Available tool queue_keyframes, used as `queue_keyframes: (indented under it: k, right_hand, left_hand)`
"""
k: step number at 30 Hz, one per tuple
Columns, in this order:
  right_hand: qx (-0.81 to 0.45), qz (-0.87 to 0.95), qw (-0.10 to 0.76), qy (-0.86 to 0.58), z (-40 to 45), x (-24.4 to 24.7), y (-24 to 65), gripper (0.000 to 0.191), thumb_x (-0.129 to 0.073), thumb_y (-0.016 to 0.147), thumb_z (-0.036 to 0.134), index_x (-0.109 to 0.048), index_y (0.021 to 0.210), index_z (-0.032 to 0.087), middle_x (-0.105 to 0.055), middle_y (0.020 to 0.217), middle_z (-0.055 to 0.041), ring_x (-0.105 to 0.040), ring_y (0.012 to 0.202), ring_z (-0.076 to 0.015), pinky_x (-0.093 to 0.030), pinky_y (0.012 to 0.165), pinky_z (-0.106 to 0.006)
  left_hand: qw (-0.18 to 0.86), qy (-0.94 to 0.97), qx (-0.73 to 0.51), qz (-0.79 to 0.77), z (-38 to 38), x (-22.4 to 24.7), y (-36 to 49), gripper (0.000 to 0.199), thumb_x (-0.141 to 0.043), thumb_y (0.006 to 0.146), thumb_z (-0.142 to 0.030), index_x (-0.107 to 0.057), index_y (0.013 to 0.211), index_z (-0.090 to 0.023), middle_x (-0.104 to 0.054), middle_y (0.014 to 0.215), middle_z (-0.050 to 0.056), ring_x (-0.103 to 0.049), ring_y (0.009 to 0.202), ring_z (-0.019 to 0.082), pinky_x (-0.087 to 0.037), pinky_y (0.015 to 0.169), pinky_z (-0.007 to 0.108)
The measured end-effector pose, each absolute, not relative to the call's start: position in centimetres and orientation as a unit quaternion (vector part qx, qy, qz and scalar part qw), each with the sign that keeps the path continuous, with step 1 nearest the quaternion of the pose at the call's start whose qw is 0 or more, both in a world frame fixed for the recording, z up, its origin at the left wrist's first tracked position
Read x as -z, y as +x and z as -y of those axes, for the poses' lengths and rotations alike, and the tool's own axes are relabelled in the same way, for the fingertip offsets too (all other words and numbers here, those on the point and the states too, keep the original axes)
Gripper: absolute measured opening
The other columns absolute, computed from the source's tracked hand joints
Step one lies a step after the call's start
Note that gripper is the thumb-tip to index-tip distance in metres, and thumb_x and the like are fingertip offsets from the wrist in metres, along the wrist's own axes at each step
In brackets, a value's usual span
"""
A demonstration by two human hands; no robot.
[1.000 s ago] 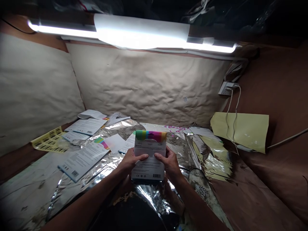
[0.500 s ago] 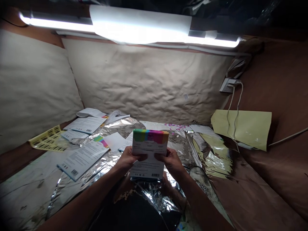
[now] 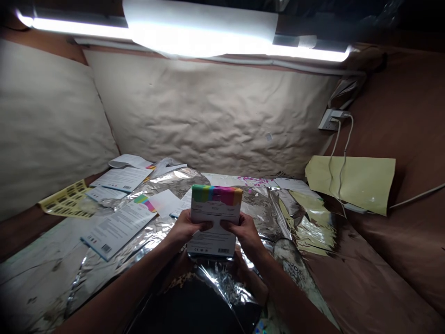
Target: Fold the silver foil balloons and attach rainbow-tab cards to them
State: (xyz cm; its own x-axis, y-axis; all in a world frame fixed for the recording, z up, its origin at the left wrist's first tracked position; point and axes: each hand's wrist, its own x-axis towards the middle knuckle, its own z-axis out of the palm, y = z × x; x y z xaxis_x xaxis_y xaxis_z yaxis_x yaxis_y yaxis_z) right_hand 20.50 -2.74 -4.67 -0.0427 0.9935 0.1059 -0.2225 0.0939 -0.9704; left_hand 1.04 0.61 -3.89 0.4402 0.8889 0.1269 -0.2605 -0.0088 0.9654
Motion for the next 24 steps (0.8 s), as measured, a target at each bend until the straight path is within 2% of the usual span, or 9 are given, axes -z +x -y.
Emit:
queue_keyframes:
  k: [3, 13, 24]
  right_hand:
    - [-0.528, 0.485, 0.566, -0.407, 2.8, 4.6, 20.4, 0.038, -0.087, 0.065, 0.035, -0.075, 0.097, 0.019, -0.077, 0.095, -0.0068, -0.070, 0.091, -0.0297, -0.054, 0.081, -0.042]
    - [-0.526, 0.479, 0.571, -0.409, 2.8, 4.9, 20.4, 0.036, -0.087, 0.066, 0.034, -0.075, 0.096, 0.018, -0.077, 0.095, -0.0071, -0.070, 0.090, -0.0294, -0.054, 0.080, -0.041]
    - [-0.526, 0.476, 0.574, -0.410, 2.4, 5.5, 20.5, 0.039, -0.087, 0.066, 0.036, -0.073, 0.098, 0.020, -0.077, 0.096, -0.0068, -0.070, 0.089, -0.0295, -0.055, 0.083, -0.044]
  left_hand:
    - [0.638, 0.559, -0.443, -0.288, -0.7, 3.9, 1.1, 0.041, -0.090, 0.059, -0.033, -0.078, 0.091, -0.011, -0.076, 0.088, 0.011, -0.070, 0.085, 0.030, -0.054, 0.075, 0.035]
    - [0.637, 0.559, -0.452, -0.279, -0.7, 4.0, 1.1, 0.042, -0.088, 0.062, -0.029, -0.077, 0.098, -0.011, -0.076, 0.093, 0.011, -0.070, 0.090, 0.031, -0.055, 0.078, 0.036]
    - [0.631, 0.528, -0.467, -0.325, 0.2, 3.2, 1.5, 0.038, -0.089, 0.057, -0.030, -0.077, 0.086, -0.010, -0.077, 0.086, 0.011, -0.071, 0.083, 0.031, -0.056, 0.073, 0.037]
